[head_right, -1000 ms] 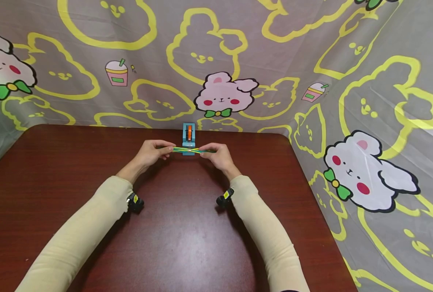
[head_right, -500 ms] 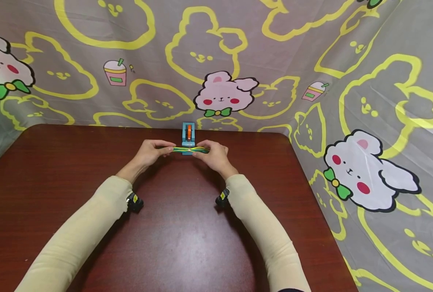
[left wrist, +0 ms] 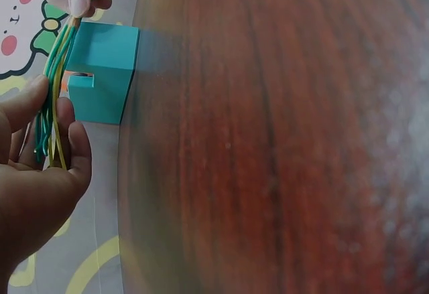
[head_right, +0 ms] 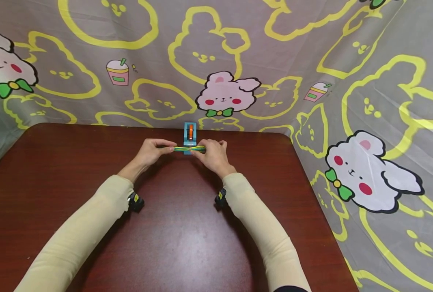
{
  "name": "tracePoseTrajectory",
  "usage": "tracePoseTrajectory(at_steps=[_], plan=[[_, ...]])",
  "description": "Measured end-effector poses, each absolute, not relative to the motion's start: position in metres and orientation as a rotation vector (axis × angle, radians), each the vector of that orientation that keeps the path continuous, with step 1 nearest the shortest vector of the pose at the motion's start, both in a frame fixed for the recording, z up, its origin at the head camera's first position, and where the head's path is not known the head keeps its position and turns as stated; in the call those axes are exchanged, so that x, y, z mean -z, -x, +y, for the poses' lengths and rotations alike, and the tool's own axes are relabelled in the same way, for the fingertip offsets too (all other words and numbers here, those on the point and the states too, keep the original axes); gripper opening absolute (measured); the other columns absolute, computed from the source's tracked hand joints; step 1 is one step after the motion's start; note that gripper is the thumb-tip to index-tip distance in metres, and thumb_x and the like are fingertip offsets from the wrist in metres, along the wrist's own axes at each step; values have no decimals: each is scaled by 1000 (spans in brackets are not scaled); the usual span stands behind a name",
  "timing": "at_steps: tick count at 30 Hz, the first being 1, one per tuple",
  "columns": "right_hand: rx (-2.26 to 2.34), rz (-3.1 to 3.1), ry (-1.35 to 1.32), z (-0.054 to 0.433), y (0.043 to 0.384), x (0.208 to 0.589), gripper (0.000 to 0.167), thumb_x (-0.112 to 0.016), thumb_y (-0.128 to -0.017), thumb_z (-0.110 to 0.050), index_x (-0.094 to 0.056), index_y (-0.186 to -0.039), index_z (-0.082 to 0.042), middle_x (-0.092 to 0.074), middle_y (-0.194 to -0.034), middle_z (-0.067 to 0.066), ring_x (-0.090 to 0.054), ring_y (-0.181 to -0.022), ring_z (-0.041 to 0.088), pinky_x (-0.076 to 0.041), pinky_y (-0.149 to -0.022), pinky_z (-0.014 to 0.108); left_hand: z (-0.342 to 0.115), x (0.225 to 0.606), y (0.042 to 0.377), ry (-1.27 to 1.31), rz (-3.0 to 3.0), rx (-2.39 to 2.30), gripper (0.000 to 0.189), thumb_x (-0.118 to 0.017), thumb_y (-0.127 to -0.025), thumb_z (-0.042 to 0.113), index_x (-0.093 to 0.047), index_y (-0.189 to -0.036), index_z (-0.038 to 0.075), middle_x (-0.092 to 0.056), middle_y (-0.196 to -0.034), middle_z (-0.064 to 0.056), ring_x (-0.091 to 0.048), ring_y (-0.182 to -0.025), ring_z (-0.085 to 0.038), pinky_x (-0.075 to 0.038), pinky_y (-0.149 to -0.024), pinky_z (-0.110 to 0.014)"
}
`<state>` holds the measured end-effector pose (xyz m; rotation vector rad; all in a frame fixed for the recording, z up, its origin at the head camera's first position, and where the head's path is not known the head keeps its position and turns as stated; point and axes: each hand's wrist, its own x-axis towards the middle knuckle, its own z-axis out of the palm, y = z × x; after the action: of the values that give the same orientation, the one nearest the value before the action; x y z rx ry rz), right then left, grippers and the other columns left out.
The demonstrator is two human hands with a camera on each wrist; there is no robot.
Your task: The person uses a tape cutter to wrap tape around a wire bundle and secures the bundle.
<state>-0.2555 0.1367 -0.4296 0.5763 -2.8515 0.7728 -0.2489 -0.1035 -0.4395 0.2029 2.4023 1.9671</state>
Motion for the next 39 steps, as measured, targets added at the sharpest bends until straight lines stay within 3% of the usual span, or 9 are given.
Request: tracePoseTrajectory(at_steps=[2,7,15,19,26,39], plan=[[-733,-2858,-566,136,255,429,26,-75,-91,-44,-71,-97,-19,-68,-89,-9,-59,-92,16,-25,-99,51,-104,440,249,-212,2412,-1963,20,-77,-88,3,-77,-106,-4,-73,-107,-18,-62,-107,-23,-49,-79,-24],[-654,-2844,-567,134,255,428,27,-76,-90,-44,-71,-97,-18,-68,-87,-8,-58,-93,19,-25,-104,52,-103,438,248,-203,2419,-1942,21,-78,-87,1,-76,-107,-4,-73,-109,-18,-59,-111,-24,-48,-82,-25],[-668,-2796,-599,131,256,429,25,-78,-90,-35,-69,-96,-13,-71,-87,-2,-66,-86,21,-34,-102,46,-103,435,247,-169,2432,-1931,20,-78,-86,1,-77,-106,-4,-73,-109,-17,-59,-112,-24,-47,-83,-25],[-702,-2795,-587,130,256,430,31,-79,-88,-41,-68,-97,-13,-70,-85,-3,-63,-81,18,-38,-95,42,-104,435,248,-162,2469,-1898,20,-79,-86,1,-77,-105,-3,-73,-108,-17,-60,-111,-23,-48,-80,-24],[-784,-2838,-565,127,256,432,38,-75,-90,-48,-71,-96,-11,-66,-87,-2,-56,-75,16,-47,-70,34,-103,435,250,-185,2506,-1861,16,-79,-86,0,-78,-102,-3,-73,-106,-17,-62,-107,-23,-49,-75,-23],[-861,-2831,-632,130,259,436,29,-72,-94,-37,-75,-101,-10,-66,-95,2,-62,-89,21,-49,-83,37,-104,437,251,-213,2538,-1852,14,-79,-84,-2,-79,-98,-3,-74,-103,-17,-61,-103,-21,-47,-73,-21]])
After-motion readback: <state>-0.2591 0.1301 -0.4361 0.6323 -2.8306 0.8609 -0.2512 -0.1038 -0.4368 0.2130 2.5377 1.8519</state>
